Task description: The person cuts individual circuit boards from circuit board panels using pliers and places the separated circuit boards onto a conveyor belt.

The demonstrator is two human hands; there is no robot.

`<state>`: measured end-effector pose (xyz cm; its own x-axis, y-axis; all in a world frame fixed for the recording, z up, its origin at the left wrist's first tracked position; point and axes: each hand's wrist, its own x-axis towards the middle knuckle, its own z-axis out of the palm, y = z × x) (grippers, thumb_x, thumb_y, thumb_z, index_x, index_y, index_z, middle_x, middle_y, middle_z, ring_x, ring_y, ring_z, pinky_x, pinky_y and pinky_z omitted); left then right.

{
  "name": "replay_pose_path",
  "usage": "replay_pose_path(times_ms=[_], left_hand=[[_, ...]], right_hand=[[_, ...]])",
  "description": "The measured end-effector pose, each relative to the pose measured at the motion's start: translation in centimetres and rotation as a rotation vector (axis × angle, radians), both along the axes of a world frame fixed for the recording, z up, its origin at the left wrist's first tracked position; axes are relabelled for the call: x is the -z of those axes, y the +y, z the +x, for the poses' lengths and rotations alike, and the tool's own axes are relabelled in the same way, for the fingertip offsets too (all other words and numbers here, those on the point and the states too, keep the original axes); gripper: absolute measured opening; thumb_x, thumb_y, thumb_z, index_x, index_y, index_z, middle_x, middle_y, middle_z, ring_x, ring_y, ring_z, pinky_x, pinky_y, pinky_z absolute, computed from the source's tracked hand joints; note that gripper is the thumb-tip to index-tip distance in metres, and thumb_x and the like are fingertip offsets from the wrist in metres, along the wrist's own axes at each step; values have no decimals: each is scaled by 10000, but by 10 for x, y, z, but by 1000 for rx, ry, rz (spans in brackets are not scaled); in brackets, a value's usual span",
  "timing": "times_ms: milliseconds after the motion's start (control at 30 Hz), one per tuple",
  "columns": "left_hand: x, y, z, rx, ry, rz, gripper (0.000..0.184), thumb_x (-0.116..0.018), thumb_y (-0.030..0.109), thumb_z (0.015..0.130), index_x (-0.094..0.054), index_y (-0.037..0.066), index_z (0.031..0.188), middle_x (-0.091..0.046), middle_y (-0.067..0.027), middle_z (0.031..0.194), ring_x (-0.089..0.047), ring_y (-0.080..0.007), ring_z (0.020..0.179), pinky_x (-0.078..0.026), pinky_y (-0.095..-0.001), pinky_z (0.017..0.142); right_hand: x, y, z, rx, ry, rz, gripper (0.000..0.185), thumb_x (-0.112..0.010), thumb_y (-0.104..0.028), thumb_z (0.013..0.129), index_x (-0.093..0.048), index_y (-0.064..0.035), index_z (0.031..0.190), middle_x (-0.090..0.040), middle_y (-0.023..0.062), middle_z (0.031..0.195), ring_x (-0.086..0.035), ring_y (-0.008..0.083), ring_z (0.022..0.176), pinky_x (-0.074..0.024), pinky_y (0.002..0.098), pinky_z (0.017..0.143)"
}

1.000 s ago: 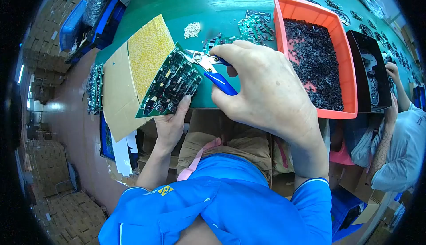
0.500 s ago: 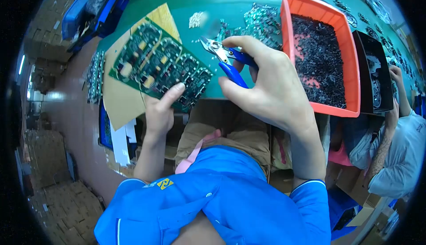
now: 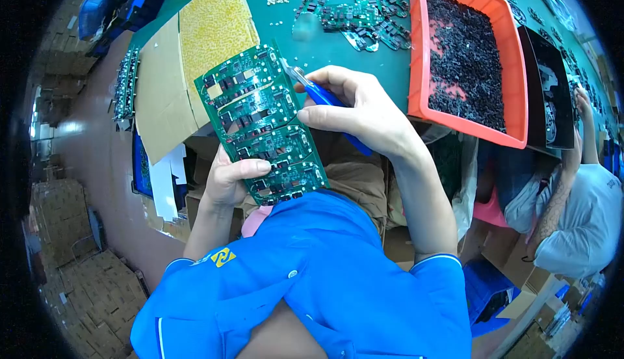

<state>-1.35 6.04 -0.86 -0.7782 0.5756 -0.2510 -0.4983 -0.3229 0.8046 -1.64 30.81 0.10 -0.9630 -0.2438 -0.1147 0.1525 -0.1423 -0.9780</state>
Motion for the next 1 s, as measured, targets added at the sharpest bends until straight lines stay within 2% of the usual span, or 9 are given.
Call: replay_pose_path(times_ms=[167,333,467,633,667,800,1000], left_hand=[[4,-1,3,-7,-2,-21,680,-652,-80,736,-508,41,1389,-695,-138,1217,-694,-251,1062,-552,-373,941],[7,2,5,2,117,-79,637,-655,-79,749,-535,37,1364,-706,-132,1190,-705,-239,1030,-562,-350,917],[14,13,11,17,329,-418,701,-626,-98,737,-467,38,1406,-685,-152,1226,-702,-280,1057,-567,-386,926],[20,15,6,-32,89,-216,597,-643,-79,769,-550,43,1347,-710,-124,1179,-713,-215,997,-566,-316,891],[19,16,5,-30,86,-216,597,-643,-79,769,-550,43,1347,-710,-124,1179,-713,-215,997,-566,-316,891],[8,18,2,-79,-2,-128,710,-598,-112,721,-463,36,1402,-686,-162,1220,-709,-279,1045,-579,-374,899],[8,16,0,-85,-86,-33,662,-608,-111,729,-523,41,1367,-706,-139,1185,-711,-243,1017,-564,-324,891]], right_hand=[[2,1,3,-13,-33,-39,350,-727,-93,847,-629,16,1165,-642,63,923,-571,126,818,-462,229,786],[2,2,7,-26,-14,87,338,-730,-110,847,-641,7,1152,-648,63,909,-572,121,804,-468,229,765],[-20,-18,8,145,61,854,332,-731,-92,839,-648,1,1146,-655,56,891,-573,116,795,-474,233,750],[-3,-2,7,157,107,647,346,-733,-76,830,-652,0,1157,-658,53,874,-574,118,794,-478,239,765],[-1,2,8,157,103,647,346,-733,-76,830,-652,0,1157,-658,53,874,-574,118,794,-478,239,765],[7,12,17,26,23,314,368,-735,-67,831,-644,12,1178,-658,61,903,-578,126,804,-482,247,776],[26,15,30,-29,6,138,384,-740,-67,831,-639,19,1191,-658,65,934,-581,126,821,-483,247,788]])
